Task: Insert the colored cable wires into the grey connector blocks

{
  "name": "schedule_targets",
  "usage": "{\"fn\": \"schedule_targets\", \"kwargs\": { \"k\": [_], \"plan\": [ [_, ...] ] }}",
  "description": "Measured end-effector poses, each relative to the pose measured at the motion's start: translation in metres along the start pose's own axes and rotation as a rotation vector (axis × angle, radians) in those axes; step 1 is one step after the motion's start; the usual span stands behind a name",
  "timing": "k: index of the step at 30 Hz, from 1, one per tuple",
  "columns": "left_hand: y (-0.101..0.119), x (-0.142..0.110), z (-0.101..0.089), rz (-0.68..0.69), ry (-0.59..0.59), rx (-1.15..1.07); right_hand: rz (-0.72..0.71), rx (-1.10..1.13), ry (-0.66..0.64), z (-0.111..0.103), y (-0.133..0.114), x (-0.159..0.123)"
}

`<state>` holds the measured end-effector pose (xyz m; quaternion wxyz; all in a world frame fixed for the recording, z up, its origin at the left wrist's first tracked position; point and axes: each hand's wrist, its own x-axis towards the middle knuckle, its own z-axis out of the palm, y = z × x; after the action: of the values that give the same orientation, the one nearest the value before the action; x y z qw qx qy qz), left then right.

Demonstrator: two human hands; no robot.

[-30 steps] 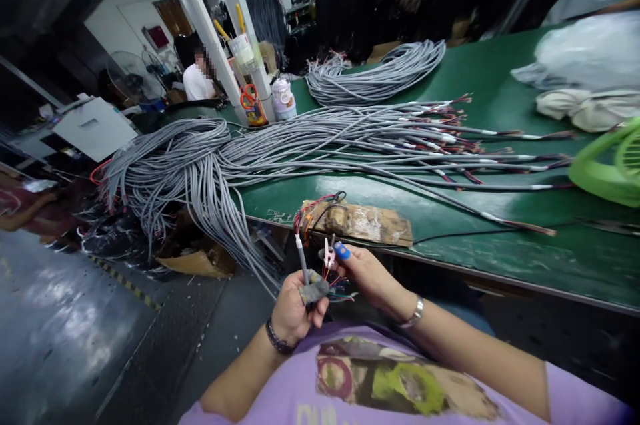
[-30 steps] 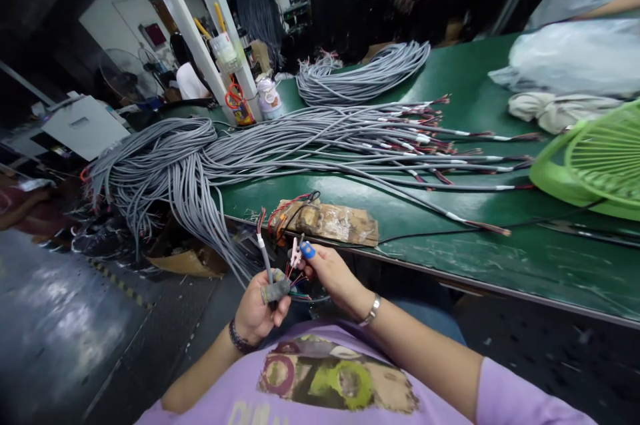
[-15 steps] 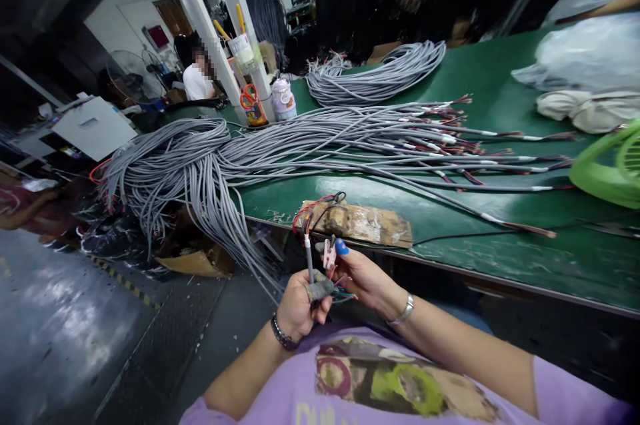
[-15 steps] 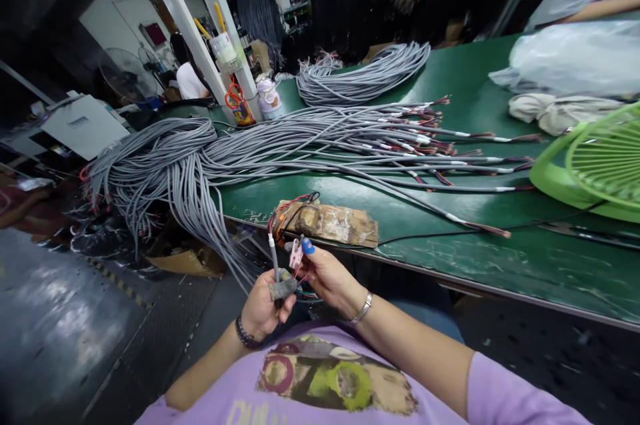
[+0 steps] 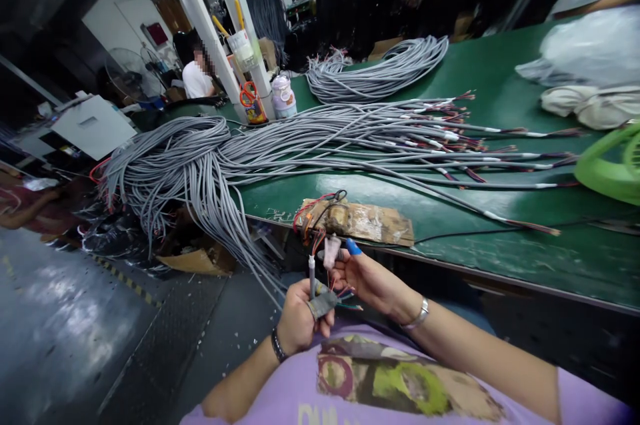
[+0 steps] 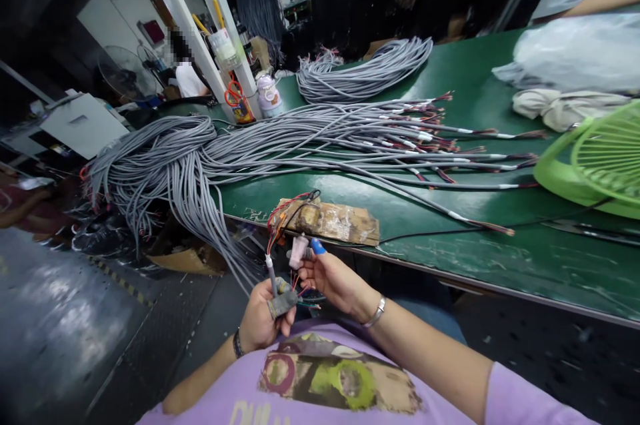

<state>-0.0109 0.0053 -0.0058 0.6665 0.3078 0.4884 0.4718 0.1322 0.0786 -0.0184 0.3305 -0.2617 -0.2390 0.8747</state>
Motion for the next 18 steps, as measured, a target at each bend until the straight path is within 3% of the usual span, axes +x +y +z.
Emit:
{"fn": "schedule_targets", "kwargs": {
  "k": [10, 18],
  "plan": [
    [-0.002, 0.004, 0.004, 0.055, 0.088, 0.094, -0.045, -0.335, 0.027, 0.007, 0.000, -0.012],
    [-0.003, 0.001, 0.002, 0.023, 0.083, 0.109, -0.040, -0.349, 0.007, 0.007, 0.005, -0.012]
  ]
}}
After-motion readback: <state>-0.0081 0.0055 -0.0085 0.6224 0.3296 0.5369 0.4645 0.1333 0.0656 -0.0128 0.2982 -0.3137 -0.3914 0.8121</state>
